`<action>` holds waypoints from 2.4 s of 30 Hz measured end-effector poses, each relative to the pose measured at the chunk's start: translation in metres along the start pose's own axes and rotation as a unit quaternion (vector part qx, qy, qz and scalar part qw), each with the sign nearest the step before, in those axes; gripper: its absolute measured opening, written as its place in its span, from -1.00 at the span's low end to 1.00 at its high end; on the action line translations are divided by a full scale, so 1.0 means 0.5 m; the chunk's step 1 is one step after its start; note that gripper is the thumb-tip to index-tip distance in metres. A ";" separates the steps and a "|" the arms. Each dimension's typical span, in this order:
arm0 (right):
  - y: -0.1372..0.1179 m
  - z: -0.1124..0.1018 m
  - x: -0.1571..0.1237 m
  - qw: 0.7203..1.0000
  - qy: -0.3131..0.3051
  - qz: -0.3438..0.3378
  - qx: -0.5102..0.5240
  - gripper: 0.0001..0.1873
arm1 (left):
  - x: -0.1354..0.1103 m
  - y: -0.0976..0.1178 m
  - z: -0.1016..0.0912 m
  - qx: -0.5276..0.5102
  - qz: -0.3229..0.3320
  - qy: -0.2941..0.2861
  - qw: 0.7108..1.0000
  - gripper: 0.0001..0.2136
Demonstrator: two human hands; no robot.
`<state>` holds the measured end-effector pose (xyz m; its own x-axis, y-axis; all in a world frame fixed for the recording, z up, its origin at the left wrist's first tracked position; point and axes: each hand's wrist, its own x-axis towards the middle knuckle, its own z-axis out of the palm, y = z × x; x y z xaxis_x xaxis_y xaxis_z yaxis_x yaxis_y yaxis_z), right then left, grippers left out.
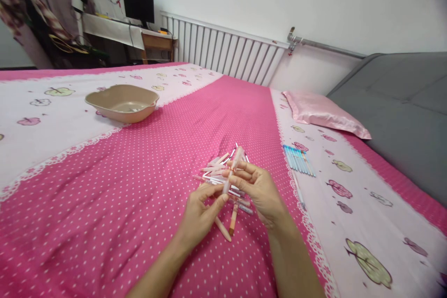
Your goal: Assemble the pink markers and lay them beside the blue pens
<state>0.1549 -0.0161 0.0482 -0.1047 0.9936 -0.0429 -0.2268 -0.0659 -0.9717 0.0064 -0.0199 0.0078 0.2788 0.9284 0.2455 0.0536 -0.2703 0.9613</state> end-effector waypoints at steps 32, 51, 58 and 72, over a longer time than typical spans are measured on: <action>0.023 0.024 0.009 0.999 0.041 0.022 -0.028 -0.55 | -0.007 -0.011 0.004 0.178 -0.005 0.126 0.976 -0.92; 0.030 0.030 0.010 0.986 -0.017 0.008 -0.168 -0.68 | 0.007 -0.016 -0.009 -0.034 -0.043 0.154 0.986 -0.69; 0.043 0.045 0.024 0.997 -0.016 -0.015 -0.070 -0.62 | 0.013 -0.016 -0.021 0.003 -0.011 0.166 0.986 -0.75; 0.027 0.032 0.033 0.998 0.051 -0.028 -0.031 -0.60 | 0.023 -0.004 -0.030 0.122 0.013 0.176 0.977 -0.66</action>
<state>0.1346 -0.0021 0.0380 0.0066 0.9999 -0.0087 -0.1697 -0.0074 -0.9855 -0.0051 -0.0049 0.0105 -0.0619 0.9392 0.3378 0.2901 -0.3069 0.9065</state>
